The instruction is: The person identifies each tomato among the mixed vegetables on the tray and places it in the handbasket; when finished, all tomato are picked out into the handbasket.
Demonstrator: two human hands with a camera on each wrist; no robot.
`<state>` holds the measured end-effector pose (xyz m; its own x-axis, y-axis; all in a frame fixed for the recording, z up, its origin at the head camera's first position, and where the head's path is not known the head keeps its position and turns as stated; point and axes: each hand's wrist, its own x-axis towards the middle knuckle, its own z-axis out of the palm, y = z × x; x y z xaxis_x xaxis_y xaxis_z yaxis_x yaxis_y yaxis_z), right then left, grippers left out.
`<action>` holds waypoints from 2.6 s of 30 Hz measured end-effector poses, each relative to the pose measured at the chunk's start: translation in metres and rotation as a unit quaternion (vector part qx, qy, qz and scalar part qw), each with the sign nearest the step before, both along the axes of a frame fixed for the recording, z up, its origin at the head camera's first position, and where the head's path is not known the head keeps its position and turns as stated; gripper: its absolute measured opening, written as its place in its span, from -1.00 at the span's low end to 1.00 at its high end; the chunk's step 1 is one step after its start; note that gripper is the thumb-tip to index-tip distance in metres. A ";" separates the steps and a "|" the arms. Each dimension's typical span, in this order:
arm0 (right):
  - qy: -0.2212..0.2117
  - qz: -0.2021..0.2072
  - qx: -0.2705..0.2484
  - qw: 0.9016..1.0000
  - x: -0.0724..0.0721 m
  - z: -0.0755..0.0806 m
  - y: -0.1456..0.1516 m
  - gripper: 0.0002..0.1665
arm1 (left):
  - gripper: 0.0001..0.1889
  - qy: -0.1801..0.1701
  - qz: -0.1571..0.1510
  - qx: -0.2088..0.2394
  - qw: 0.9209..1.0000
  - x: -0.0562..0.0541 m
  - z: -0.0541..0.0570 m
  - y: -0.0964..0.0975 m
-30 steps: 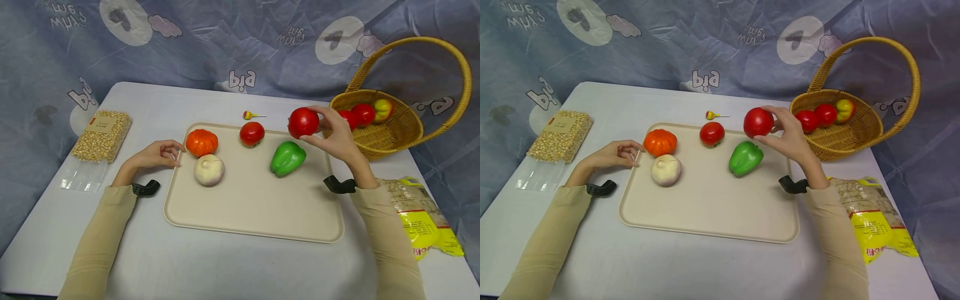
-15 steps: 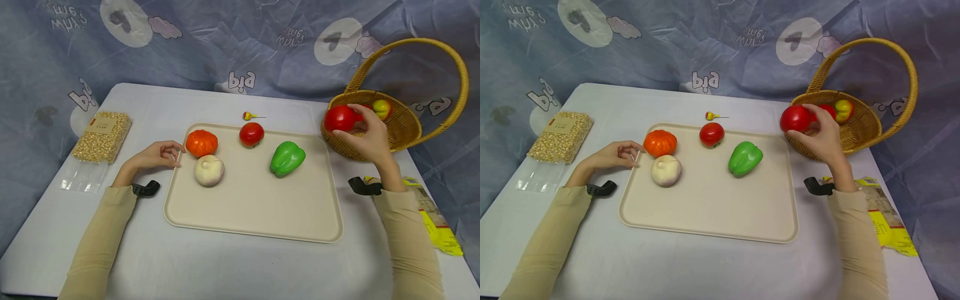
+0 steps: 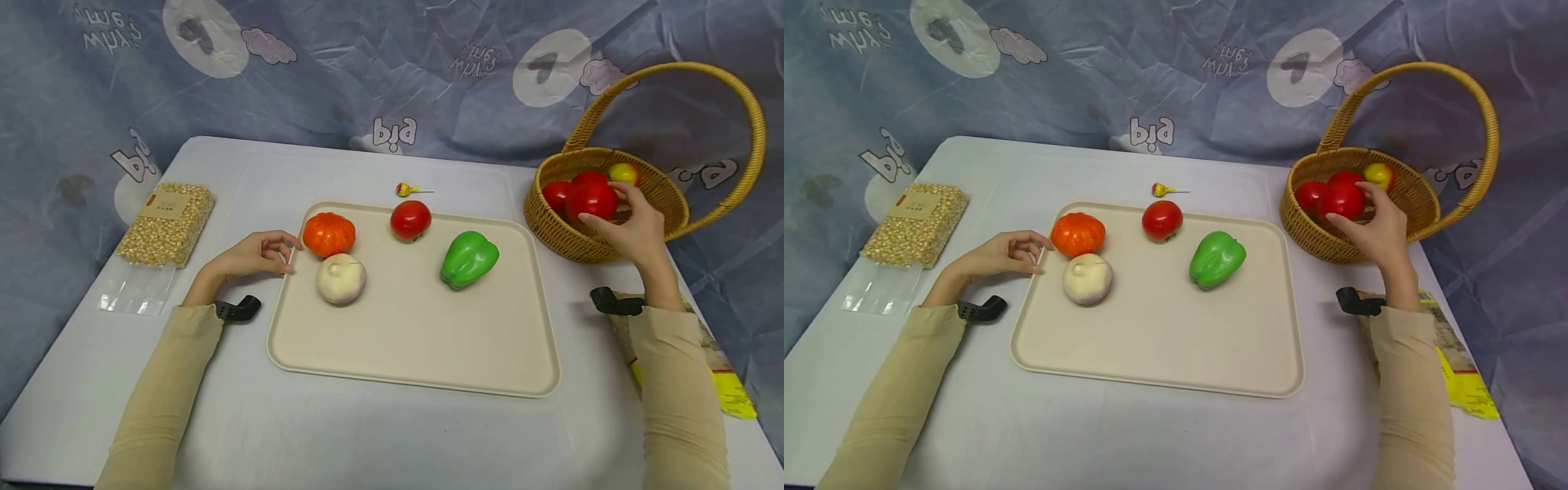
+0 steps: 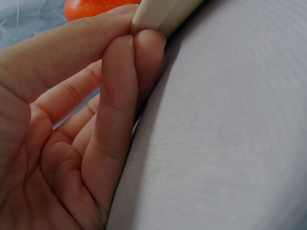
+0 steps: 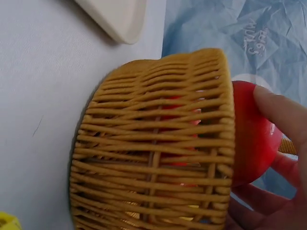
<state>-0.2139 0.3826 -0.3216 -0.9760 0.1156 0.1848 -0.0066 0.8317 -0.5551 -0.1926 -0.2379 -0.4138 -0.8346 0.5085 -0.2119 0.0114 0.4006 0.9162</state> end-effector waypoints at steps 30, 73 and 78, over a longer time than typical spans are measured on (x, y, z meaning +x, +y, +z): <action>-0.120 0.003 0.082 0.989 -0.042 -0.012 0.027 -0.05 | -0.49 0.001 -0.002 0.013 1.000 0.001 0.001 0.000; 0.094 -0.052 0.007 0.994 -0.017 0.002 -0.028 -0.41 | -0.48 0.008 -0.001 0.010 1.000 0.002 0.001 0.001; 0.128 -0.021 -0.015 0.991 -0.012 0.007 -0.046 -0.46 | -0.48 0.011 -0.001 0.005 1.000 0.001 0.000 0.000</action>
<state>-0.2256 0.3368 -0.3148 -0.8917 0.1649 0.4215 -0.1155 0.8176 -0.5641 -0.1915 -0.2376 -0.4135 -0.8384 0.5114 -0.1886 0.0323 0.3920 0.9194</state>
